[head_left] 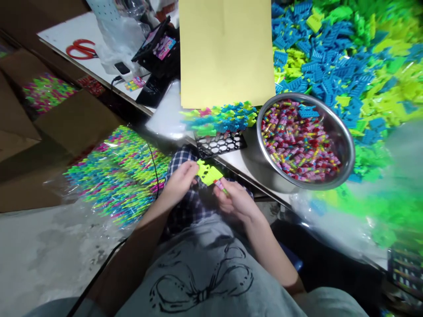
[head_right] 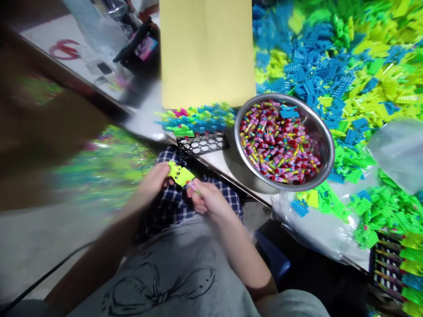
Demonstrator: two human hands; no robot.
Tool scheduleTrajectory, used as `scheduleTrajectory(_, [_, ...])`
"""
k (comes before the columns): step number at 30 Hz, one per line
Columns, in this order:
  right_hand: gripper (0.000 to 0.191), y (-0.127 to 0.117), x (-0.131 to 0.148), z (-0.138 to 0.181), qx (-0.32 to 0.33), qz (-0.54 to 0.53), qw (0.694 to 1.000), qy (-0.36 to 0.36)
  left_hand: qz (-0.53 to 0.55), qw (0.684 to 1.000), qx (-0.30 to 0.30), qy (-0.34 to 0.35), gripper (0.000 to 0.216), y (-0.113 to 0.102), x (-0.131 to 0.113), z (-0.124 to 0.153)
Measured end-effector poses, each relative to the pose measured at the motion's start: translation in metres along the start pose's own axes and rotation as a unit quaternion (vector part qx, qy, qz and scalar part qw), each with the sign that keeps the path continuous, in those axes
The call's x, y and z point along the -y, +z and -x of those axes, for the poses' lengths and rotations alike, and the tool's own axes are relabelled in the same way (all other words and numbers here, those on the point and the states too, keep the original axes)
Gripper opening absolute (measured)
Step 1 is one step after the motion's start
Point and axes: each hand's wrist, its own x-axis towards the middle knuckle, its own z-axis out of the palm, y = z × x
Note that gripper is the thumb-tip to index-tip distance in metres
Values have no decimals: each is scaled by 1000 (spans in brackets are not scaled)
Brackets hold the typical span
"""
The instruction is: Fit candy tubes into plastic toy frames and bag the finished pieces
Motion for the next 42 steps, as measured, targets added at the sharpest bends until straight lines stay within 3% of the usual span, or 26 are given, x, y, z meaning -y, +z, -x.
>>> scheduleTrajectory(8, [41, 5, -16, -6, -2, -38, 999, 29, 10, 999, 37, 23, 21, -1, 1, 3])
scheduleTrajectory(11, [36, 9, -23, -11, -33, 28, 999, -8, 12, 999, 35, 21, 21, -7, 4, 0])
scheduleTrajectory(13, [30, 10, -23, -13, -56, 127, 988, -74, 1, 999, 18, 30, 22, -12, 3, -3])
scheduleTrajectory(15, [25, 10, -19, -15, -89, 279, 943, -158, -16, 999, -4, 44, 23, -16, 0, -4])
scheduleTrajectory(18, [17, 8, -8, -18, -148, 476, 828, -258, -45, 996, -18, 74, 28, -20, -2, -2])
scheduleTrajectory(19, [15, 7, -5, -20, -163, 505, 803, -271, -53, 994, -19, 93, 31, -21, 0, -2])
scheduleTrajectory(21, [15, 6, -1, -26, -190, 515, 787, -280, -56, 987, -24, 151, 37, -23, 8, -5])
scheduleTrajectory(24, [13, 7, 1, -40, -232, 473, 799, -290, -64, 971, -53, 224, 45, -27, 33, -19])
scheduleTrajectory(27, [10, 11, 2, -57, -259, 439, 800, -316, -162, 955, -66, 239, 42, -28, 66, -37])
scheduleTrajectory(29, [11, 16, 3, -68, -288, 433, 786, -335, -200, 948, -55, 242, 37, -25, 85, -46])
scheduleTrajectory(33, [13, 27, 7, -93, -388, 427, 733, -360, -242, 934, -39, 262, 32, -17, 103, -53])
scheduleTrajectory(36, [14, 35, 6, -114, -457, 469, 648, -388, -260, 921, -45, 287, 38, -13, 106, -54])
scheduleTrajectory(38, [16, 39, 4, -126, -484, 487, 609, -397, -268, 912, -43, 307, 47, -11, 106, -54])
scheduleTrajectory(42, [16, 45, -1, -142, -495, 489, 592, -406, -280, 898, -20, 339, 42, -8, 110, -57])
